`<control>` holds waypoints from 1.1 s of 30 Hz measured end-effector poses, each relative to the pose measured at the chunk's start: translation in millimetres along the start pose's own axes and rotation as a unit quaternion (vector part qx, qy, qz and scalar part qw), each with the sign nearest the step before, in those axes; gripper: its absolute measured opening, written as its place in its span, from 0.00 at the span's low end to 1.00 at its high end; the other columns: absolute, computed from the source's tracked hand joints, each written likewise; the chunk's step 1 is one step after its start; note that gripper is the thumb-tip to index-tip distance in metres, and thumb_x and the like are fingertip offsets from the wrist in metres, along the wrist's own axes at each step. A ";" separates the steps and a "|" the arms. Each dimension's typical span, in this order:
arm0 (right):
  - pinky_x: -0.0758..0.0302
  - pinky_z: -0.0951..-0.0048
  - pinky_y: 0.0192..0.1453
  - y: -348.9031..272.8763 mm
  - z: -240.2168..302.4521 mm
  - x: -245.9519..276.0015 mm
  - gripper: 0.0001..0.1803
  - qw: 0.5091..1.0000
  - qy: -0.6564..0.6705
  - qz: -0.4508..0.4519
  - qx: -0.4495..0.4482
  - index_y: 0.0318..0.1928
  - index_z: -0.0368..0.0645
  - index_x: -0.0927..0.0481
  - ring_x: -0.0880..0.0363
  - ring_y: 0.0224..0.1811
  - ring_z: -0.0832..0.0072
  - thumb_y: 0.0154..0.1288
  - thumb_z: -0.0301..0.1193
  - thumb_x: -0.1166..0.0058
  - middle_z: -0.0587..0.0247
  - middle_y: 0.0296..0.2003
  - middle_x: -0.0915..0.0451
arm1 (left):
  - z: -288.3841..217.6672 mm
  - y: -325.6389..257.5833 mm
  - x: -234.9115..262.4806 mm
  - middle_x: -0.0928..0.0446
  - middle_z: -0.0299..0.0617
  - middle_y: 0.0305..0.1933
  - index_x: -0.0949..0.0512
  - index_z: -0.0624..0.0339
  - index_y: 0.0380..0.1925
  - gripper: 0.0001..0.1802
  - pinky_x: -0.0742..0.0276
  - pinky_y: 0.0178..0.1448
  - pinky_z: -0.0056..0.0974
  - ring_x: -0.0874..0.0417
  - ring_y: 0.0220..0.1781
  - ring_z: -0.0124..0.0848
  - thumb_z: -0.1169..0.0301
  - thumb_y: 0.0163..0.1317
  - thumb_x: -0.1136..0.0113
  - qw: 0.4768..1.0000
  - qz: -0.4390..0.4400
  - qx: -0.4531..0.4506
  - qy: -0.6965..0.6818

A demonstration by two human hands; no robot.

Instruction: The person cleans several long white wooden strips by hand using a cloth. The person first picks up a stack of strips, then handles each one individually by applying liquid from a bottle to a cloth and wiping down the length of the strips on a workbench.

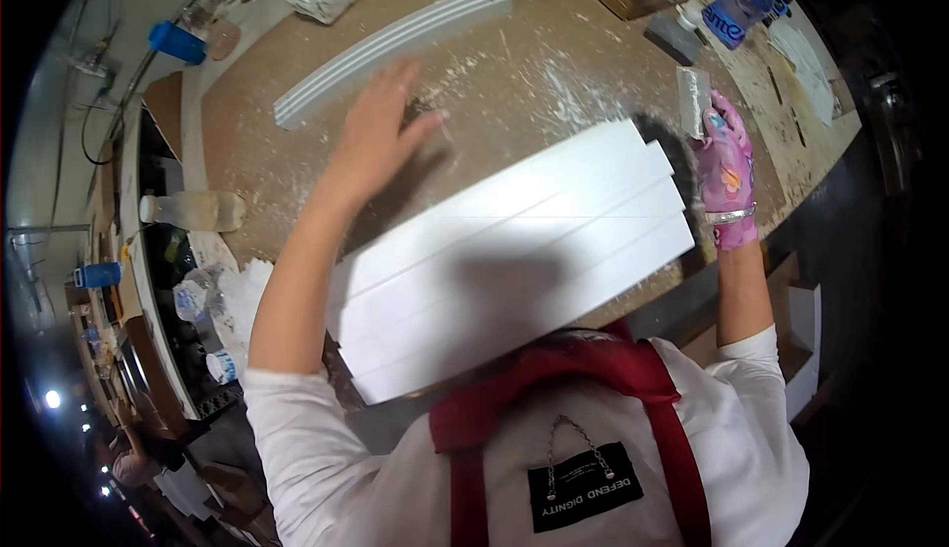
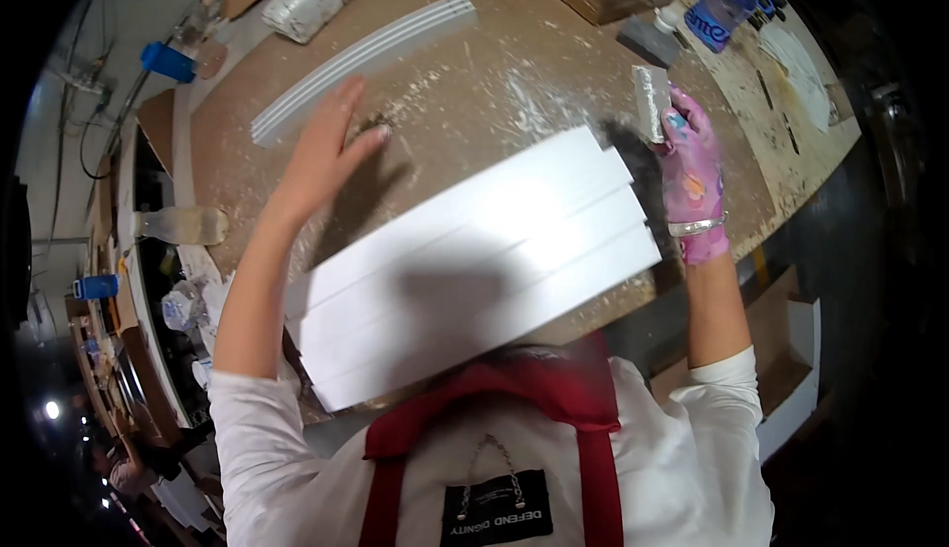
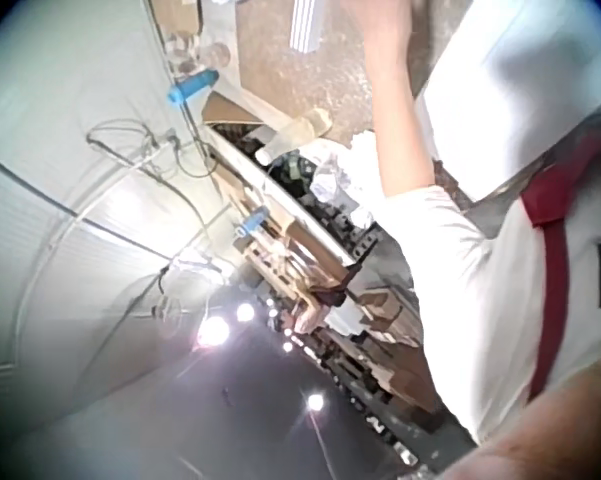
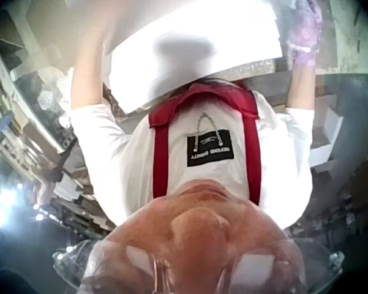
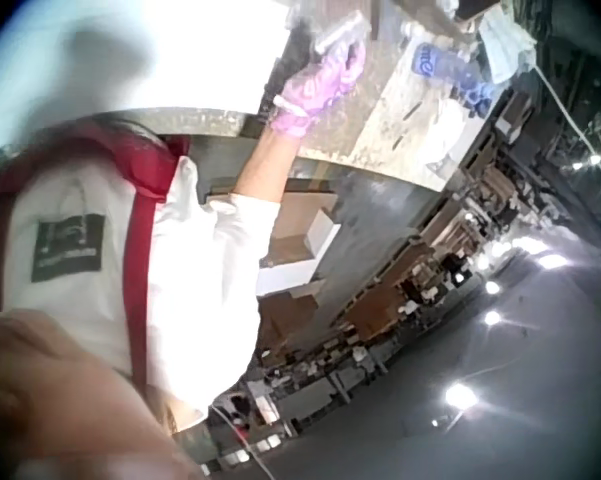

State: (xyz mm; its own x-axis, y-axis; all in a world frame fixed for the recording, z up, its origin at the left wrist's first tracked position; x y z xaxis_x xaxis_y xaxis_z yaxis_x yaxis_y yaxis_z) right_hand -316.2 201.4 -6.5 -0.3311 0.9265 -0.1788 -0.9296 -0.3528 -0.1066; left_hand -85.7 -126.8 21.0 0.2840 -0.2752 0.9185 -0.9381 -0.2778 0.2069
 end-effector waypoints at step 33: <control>0.30 0.77 0.44 90.0 -43.3 -91.1 0.20 0.954 -0.202 0.221 -0.010 0.53 0.45 0.23 0.27 0.46 0.80 0.63 0.39 0.46 0.70 0.44 0.23 | 93.6 41.8 -72.4 0.28 0.53 0.45 0.27 0.61 0.49 0.26 0.27 0.51 0.47 0.26 0.48 0.48 0.63 0.51 0.34 0.992 0.000 0.071 0.103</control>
State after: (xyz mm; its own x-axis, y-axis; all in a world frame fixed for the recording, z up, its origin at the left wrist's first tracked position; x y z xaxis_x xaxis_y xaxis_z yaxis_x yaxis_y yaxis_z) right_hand -362.6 79.6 -42.1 -0.7290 0.6601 0.1809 -0.6829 -0.7193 -0.1273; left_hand -126.9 -204.6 -68.5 0.2242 -0.0861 0.9707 -0.8968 -0.4081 0.1709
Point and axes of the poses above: each hand's wrist, its own y-axis towards the middle knuckle, its own x-axis out of the back of the hand, z = x × y, the point moved 3 cm from there along y, towards the middle knuckle
